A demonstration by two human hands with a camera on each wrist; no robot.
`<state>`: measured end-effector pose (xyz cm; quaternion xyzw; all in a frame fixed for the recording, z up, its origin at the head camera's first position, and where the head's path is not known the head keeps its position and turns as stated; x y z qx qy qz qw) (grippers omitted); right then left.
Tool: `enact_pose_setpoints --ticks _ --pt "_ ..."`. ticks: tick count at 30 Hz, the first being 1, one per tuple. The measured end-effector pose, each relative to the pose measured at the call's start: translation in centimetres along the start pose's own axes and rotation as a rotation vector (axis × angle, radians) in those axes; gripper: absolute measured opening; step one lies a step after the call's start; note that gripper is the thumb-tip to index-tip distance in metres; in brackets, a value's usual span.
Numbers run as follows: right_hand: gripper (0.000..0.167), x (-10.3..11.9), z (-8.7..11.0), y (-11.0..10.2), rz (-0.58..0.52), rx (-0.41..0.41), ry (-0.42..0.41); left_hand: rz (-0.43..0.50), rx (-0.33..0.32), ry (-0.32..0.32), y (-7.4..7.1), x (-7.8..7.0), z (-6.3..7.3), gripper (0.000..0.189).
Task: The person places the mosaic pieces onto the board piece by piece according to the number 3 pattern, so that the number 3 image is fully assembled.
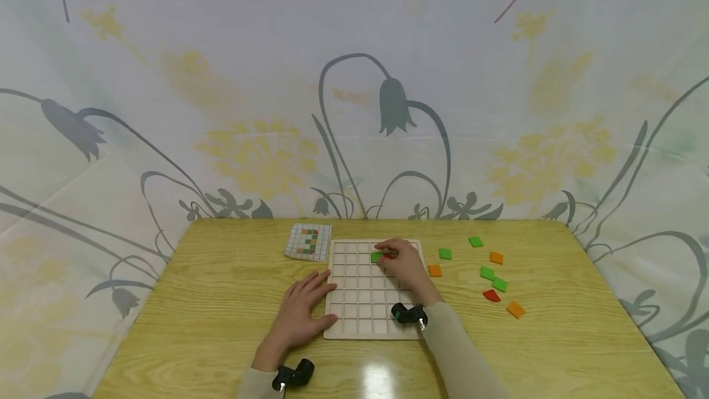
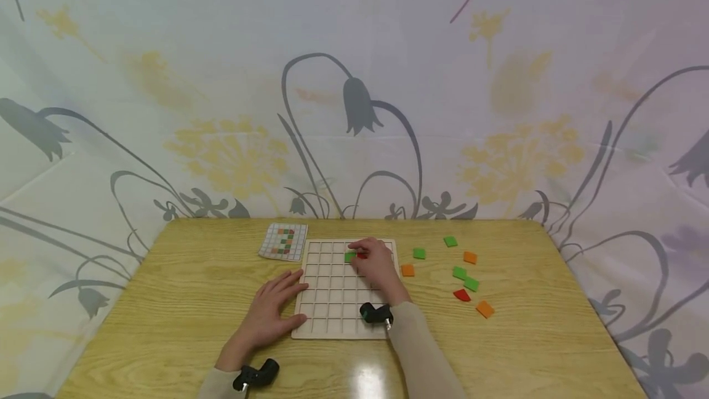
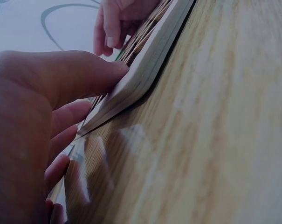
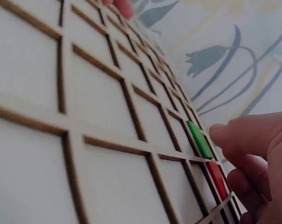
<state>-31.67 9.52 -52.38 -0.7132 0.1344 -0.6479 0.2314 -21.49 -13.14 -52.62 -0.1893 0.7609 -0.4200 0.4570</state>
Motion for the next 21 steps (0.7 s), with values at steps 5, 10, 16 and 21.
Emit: enact_pose_setpoints --ticks 5,10,16,21 --pt "0.022 -0.9 -0.1 -0.5 -0.101 -0.03 0.079 0.0 0.009 -0.003 0.1 0.2 0.1 0.06" --pt "0.021 -0.5 -0.2 -1.6 -0.106 -0.033 0.075 0.007 0.005 -0.004 0.1 0.2 0.0 0.059" --pt "0.025 -0.7 0.5 -3.7 -0.095 -0.028 0.101 0.009 -0.001 0.002 0.1 0.1 -0.1 0.059" --pt "0.025 -1.1 1.4 -5.8 -0.06 -0.029 0.086 0.007 0.002 0.002 0.0 0.0 0.0 0.059"
Point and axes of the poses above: each hand's wrist, its own z-axis away from the middle knuckle, its own y-axis out of the palm, x = y × z, the point moved 8 cm from there along -z, towards the middle knuckle, and after that the axes turned 6 degrees about y, right-handed, at the moved point
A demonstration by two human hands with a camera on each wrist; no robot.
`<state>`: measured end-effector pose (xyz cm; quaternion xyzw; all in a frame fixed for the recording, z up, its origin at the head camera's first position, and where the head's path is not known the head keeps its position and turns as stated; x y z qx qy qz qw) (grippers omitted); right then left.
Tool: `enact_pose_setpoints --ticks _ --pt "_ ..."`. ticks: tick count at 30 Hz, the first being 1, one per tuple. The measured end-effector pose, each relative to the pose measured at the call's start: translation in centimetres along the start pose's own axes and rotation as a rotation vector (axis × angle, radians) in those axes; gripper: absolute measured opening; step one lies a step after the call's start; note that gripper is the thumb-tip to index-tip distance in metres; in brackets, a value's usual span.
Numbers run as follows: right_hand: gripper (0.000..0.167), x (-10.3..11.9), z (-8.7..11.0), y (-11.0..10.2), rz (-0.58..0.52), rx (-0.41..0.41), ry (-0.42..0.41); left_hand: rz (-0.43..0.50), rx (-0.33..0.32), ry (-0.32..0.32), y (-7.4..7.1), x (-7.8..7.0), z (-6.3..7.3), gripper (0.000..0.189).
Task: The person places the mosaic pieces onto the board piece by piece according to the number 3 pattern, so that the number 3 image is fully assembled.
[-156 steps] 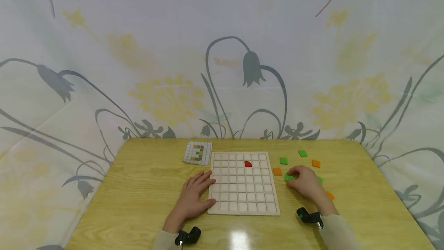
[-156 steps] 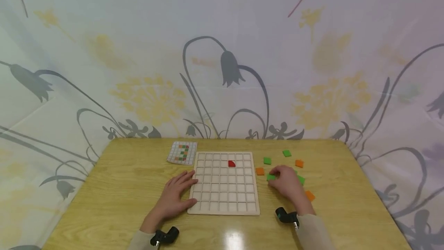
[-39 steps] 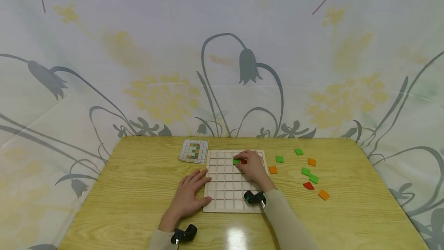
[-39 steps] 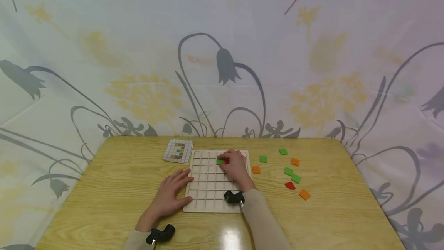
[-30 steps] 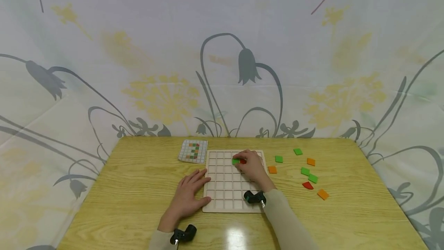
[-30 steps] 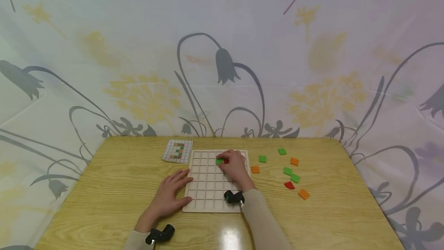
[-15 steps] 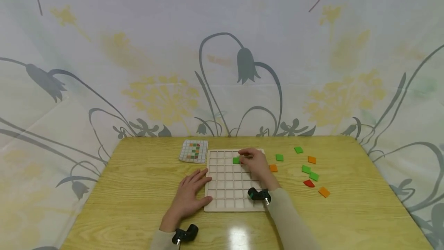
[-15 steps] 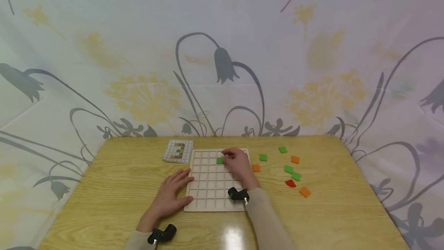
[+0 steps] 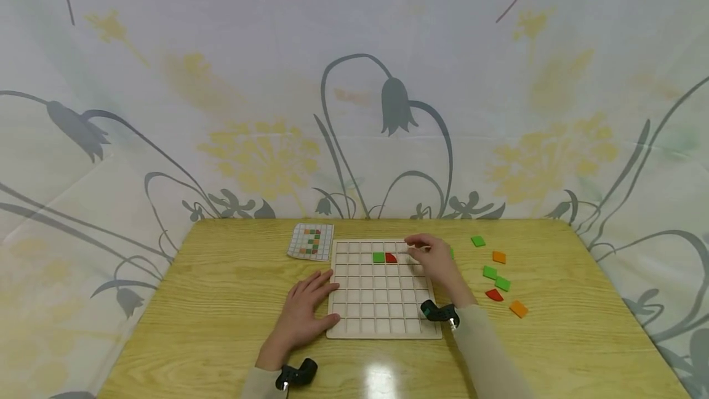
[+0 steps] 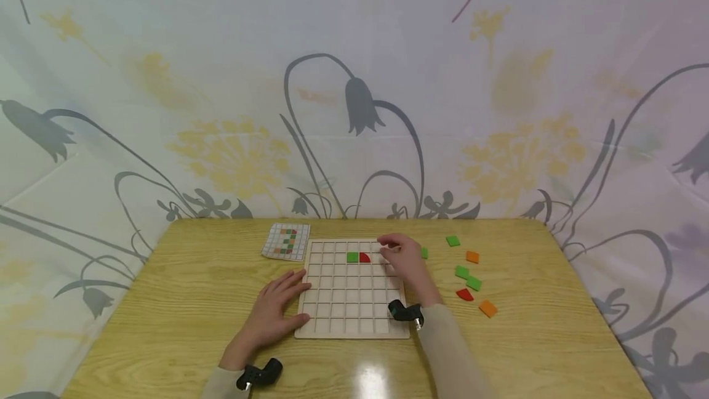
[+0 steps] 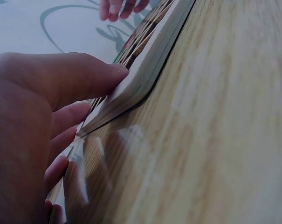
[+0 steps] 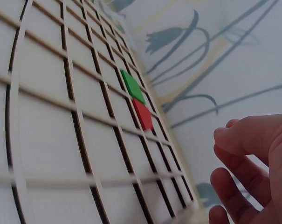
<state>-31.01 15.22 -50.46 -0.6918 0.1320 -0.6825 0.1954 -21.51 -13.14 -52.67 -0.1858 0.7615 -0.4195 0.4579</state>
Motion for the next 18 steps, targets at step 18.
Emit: enact_pose_setpoints --ticks 18 --pt "0.024 -2.6 2.7 -4.8 0.159 -0.089 -0.063 0.003 -0.012 0.001 0.1 0.2 0.1 0.059"
Point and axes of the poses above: each hand's wrist, its own z-axis away from the middle knuckle, its own y-axis out of the palm, x = y × z, the point moved 8 cm from there along -z, towards the middle knuckle, and after that the axes turned 6 degrees about y, right-handed, at the moved point
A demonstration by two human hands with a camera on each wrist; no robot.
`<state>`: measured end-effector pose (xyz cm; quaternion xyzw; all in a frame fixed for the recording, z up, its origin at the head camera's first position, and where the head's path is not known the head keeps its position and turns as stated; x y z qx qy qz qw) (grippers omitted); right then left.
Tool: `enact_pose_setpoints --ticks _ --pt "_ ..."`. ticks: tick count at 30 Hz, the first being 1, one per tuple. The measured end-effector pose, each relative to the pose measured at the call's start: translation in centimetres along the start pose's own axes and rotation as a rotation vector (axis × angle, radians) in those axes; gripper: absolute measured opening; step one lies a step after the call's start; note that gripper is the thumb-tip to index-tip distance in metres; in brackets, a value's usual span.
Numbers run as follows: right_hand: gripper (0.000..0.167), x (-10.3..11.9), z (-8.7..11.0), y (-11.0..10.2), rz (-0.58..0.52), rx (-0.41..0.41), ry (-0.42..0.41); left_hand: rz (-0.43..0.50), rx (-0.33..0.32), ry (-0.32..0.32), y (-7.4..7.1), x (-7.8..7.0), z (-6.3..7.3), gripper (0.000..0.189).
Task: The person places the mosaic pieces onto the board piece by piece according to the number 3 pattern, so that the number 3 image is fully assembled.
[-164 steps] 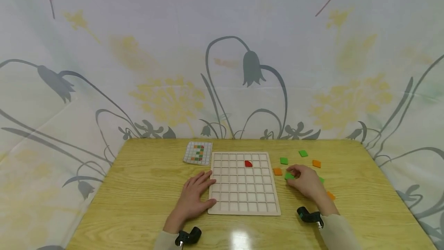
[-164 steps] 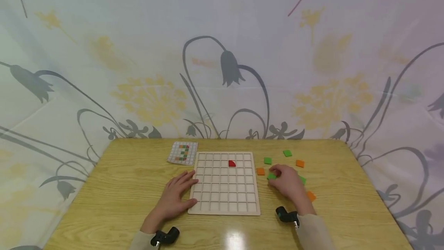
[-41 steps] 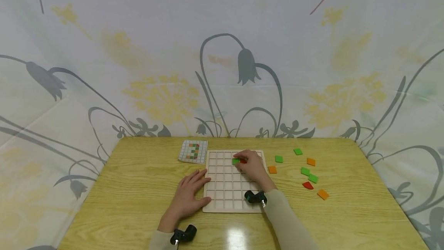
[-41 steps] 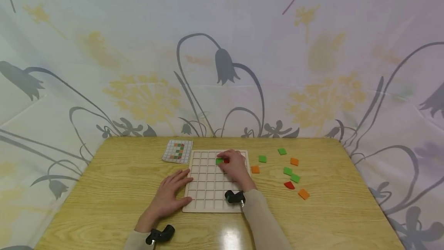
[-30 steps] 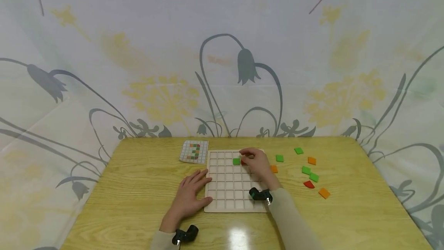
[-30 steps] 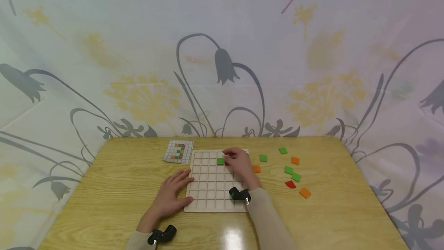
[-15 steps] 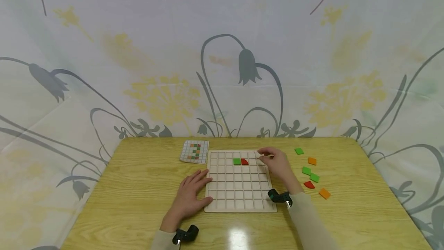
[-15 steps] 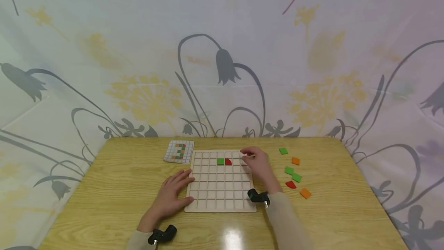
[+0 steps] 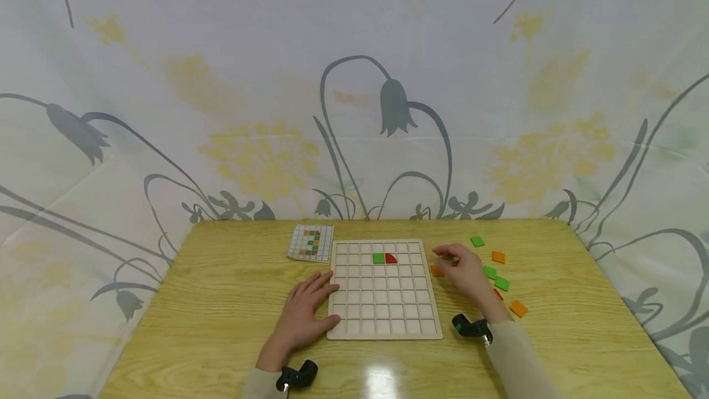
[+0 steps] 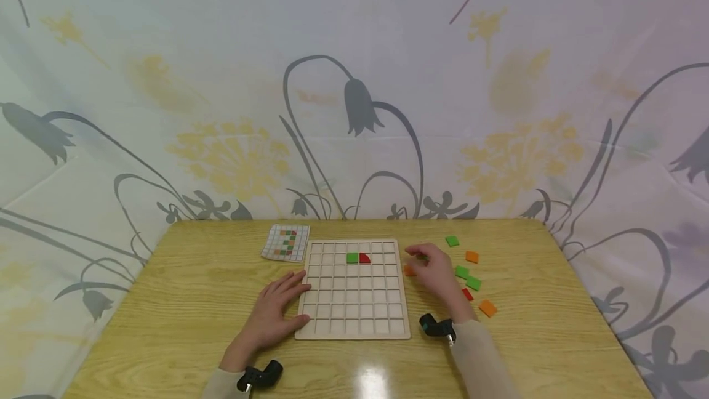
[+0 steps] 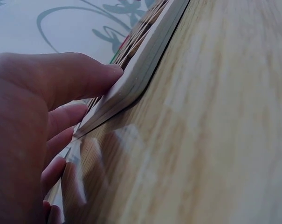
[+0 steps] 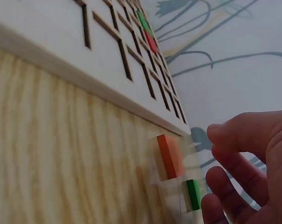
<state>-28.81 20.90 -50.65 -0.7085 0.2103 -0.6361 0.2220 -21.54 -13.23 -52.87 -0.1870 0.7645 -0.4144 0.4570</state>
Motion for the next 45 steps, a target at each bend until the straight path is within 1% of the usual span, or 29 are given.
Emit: enact_pose_setpoints --ticks 4,9,17,24,26,33,38,45 --pt "0.026 -0.7 0.3 0.1 0.025 0.017 0.0 -0.008 0.006 -0.004 0.1 0.1 -0.1 0.059" --pt "0.028 -0.9 0.5 0.4 0.073 0.033 -0.031 -0.014 0.005 -0.009 0.1 0.2 0.0 0.059" --pt "0.031 -1.4 0.6 0.5 0.118 0.068 -0.008 -0.031 0.013 -0.008 0.3 0.3 0.0 0.059" --pt "0.037 -1.2 0.7 0.6 0.121 0.105 -0.055 -0.033 0.001 -0.006 0.0 0.1 0.0 0.058" --pt "0.038 -1.3 0.7 0.6 0.116 0.11 -0.044 -0.034 0.002 -0.006 0.0 0.1 0.0 0.058" --pt "0.044 -1.9 1.1 0.4 0.029 0.122 0.03 -0.021 0.008 -0.001 0.0 0.0 0.0 0.058" --pt "0.045 -2.0 1.2 0.4 0.021 0.128 0.051 -0.02 0.006 0.002 0.1 0.0 0.0 0.058" --pt "0.044 -2.2 1.3 0.4 0.015 0.116 0.065 -0.02 0.003 -0.002 0.0 -0.2 0.0 0.058"
Point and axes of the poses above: each hand's wrist, its own z-axis away from the middle knuckle, its own y-axis out of the palm, x = y × z, the point moved 8 cm from there along -z, towards the middle knuckle, and after that the axes turned 6 degrees about y, right-handed, at the moved point
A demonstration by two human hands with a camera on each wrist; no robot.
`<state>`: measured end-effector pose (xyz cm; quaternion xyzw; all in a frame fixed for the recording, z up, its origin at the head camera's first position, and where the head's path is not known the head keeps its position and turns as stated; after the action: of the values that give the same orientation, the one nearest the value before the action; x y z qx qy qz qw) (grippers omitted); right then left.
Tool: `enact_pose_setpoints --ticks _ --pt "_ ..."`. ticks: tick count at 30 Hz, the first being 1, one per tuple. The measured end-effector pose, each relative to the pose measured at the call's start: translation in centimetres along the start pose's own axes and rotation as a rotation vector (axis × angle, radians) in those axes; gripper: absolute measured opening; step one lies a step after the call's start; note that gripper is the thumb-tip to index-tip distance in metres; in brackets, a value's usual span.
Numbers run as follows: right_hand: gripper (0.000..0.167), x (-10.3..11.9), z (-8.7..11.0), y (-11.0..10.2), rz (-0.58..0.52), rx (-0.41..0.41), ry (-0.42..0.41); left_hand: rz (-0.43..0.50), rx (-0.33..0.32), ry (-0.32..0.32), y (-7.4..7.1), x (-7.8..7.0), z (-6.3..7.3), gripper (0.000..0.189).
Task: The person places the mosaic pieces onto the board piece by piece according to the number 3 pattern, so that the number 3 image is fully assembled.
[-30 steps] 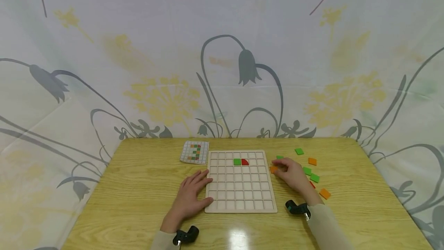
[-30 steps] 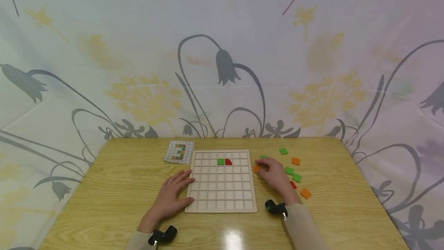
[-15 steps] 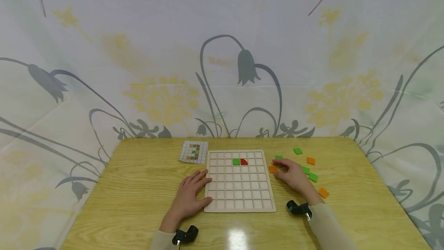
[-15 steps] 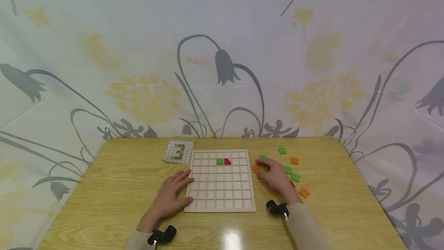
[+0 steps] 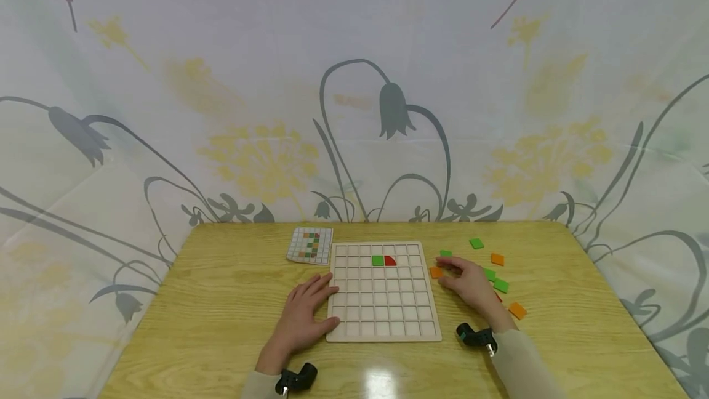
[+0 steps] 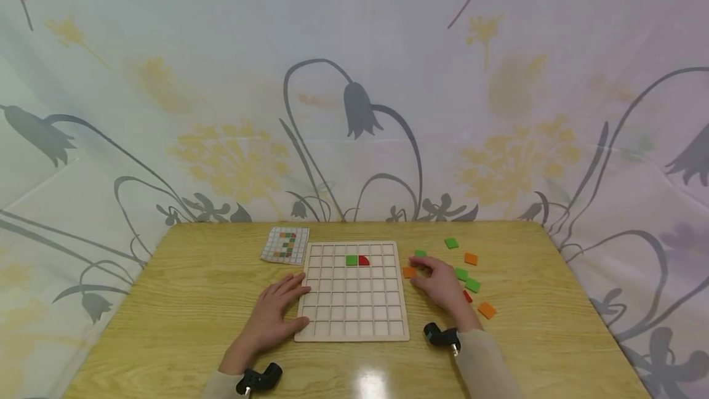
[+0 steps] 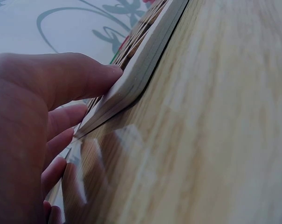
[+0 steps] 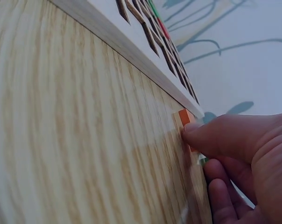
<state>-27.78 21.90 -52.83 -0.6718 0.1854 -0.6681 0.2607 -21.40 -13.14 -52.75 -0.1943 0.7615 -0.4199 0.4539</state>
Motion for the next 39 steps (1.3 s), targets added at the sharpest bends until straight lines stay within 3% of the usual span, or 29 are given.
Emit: enact_pose_setpoints --ticks 12,22,39 --pt "0.042 0.3 -0.2 0.2 0.055 -0.041 0.015 -0.024 -0.009 0.011 0.1 0.2 0.1 0.057" --pt "0.038 0.5 -0.3 0.3 0.083 -0.018 0.033 -0.028 -0.044 0.026 -0.1 -0.1 0.2 0.057" --pt "0.033 1.0 -0.5 0.1 0.072 -0.009 0.041 -0.008 -0.033 0.027 0.0 -0.1 0.1 0.056"
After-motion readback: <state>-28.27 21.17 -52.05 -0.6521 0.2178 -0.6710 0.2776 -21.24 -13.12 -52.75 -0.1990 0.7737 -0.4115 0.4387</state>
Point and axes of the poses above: each hand's wrist, its own z-axis away from the middle knuckle, its own y-axis out of the palm, x = y × z, the point moved 8 cm from there along -z, towards the middle knuckle, and after that the axes turned 6 degrees about y, right-handed, at the moved point
